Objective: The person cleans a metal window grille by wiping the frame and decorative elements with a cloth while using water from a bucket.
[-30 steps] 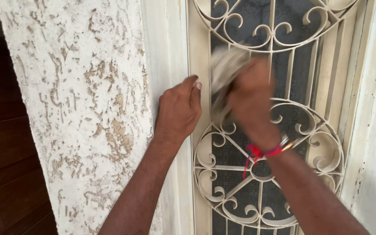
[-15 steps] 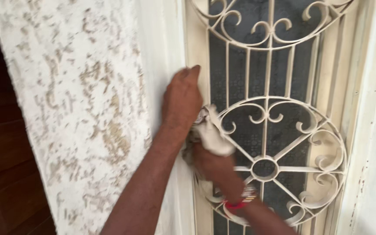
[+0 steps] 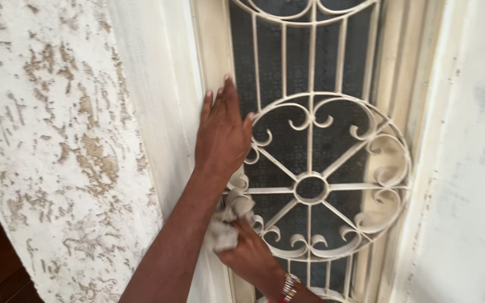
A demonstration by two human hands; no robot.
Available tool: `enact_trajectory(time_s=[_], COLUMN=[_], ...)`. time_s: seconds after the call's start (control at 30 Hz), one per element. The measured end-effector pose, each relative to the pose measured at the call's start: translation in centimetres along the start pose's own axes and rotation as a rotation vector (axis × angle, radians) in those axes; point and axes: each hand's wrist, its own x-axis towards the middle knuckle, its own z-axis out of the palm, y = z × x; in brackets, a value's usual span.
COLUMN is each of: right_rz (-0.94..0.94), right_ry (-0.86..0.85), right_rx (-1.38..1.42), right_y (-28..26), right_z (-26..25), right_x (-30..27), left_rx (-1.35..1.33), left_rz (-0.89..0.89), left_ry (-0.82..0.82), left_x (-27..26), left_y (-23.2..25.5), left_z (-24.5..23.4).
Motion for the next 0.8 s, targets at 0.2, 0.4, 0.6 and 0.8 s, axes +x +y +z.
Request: enact_trajectory(time_s=[0.2, 0.4, 0.6, 0.8], right_rz=[0.316, 0.573, 0.583, 0.686], right_ry=[0.216, 0.745, 0.281, 0.159], right_rx=[0.644, 0.022, -0.073, 0.075], right_y=[1.5, 8.1, 7.9, 10.0], right_z=[-7.0, -13.6, -9.9, -10.5], right_x=[-5.6, -3.4, 4.1, 3.0], left_rx=[-0.024, -0.064, -0.131, -0.143], left_rz=[-0.348, -0.482, -0.571, -0.597], left_ry=[-0.323, -0.327, -0.336, -0.351], left_x=[-2.3, -2.3, -1.6, -1.3], left_y=[2.3, 3.2, 2.7, 2.2], left_z=[-0.8, -1.1, -2.4, -3.1])
